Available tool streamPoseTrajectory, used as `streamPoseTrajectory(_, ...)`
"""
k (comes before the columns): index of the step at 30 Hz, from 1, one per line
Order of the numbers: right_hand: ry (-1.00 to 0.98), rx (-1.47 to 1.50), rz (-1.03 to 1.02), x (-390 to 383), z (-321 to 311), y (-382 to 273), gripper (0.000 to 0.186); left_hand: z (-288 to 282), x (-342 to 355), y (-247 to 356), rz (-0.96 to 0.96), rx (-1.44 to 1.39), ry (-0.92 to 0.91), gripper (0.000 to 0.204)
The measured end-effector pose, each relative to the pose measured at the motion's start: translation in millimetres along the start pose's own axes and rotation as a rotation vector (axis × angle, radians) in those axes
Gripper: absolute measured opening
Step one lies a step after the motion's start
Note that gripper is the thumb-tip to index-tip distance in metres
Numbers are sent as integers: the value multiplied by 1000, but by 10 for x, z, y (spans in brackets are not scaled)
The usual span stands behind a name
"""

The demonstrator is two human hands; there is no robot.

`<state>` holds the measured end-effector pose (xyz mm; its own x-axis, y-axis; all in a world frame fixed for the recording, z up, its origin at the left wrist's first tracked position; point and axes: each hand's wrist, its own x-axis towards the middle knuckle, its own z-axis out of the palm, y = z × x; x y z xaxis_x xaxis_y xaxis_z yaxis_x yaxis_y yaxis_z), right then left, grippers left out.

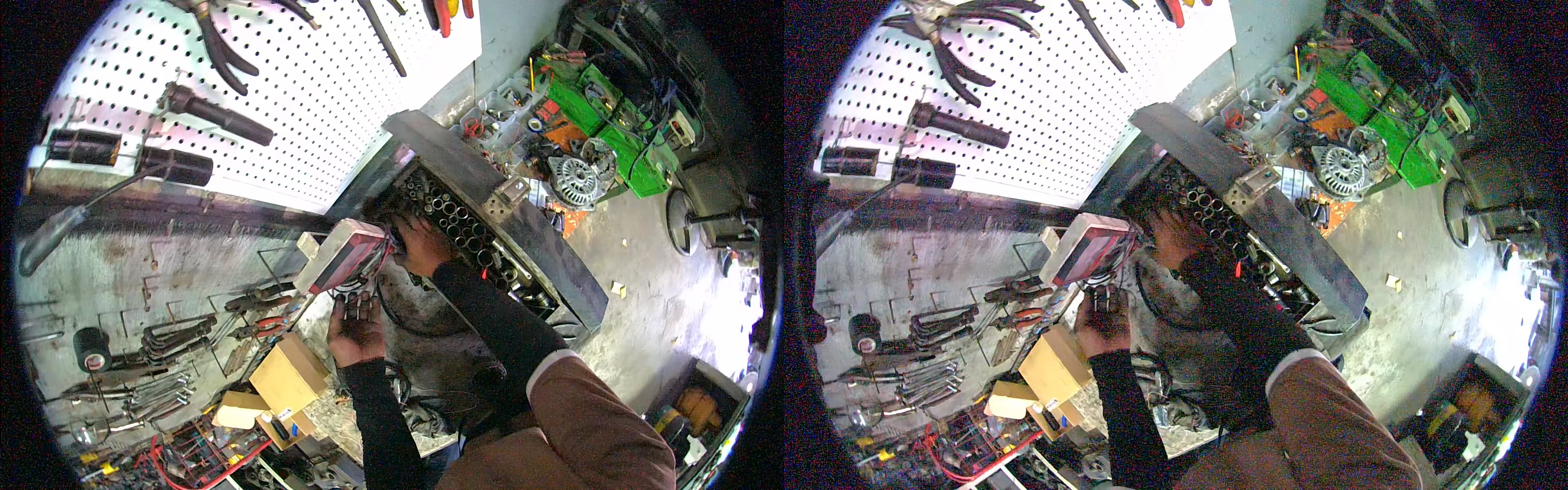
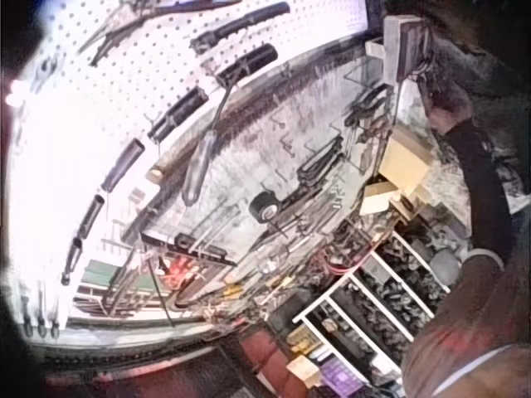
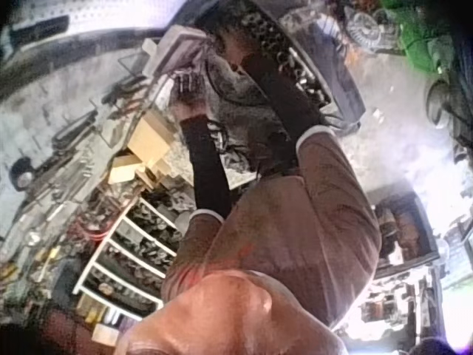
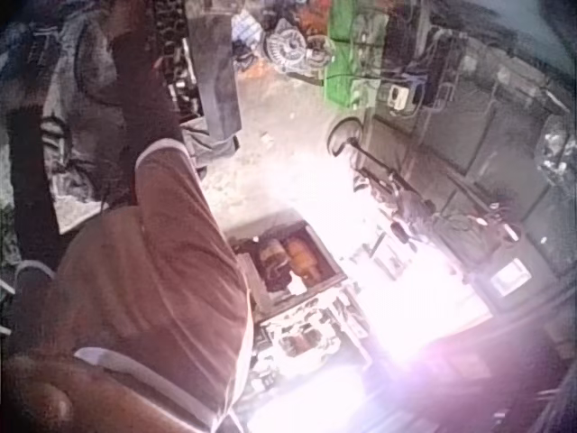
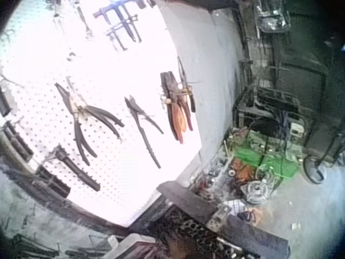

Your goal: The person works at a cluttered workbench in a workshop, handling wires and small electrical components. They connect wires to a multimeter and manipulate a small cylindrical component, then move to a shelf to retrieve or place parts. The task involves assembling or testing electrical parts using hand tools and a multimeter.

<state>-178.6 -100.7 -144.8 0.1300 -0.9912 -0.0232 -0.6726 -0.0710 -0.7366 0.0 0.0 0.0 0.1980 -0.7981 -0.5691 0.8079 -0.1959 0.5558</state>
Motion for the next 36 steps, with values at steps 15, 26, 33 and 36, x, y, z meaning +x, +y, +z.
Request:
streamPoseTrajectory(15,185,5,168,342,599,140,73,254,81,132,-1,92,3,19)
streamPoseTrajectory(26,196,-332,122,252,766,-61,80,156,108,148,-44,111,-179,23)
streamPoseTrajectory(33,142,229,198,-58,74,-390,56,151,100,309,92,167,-33,25)
streamPoseTrajectory(36,332,671,286,-76,-58,-339,40,315,2,312,105,208,-11,30)
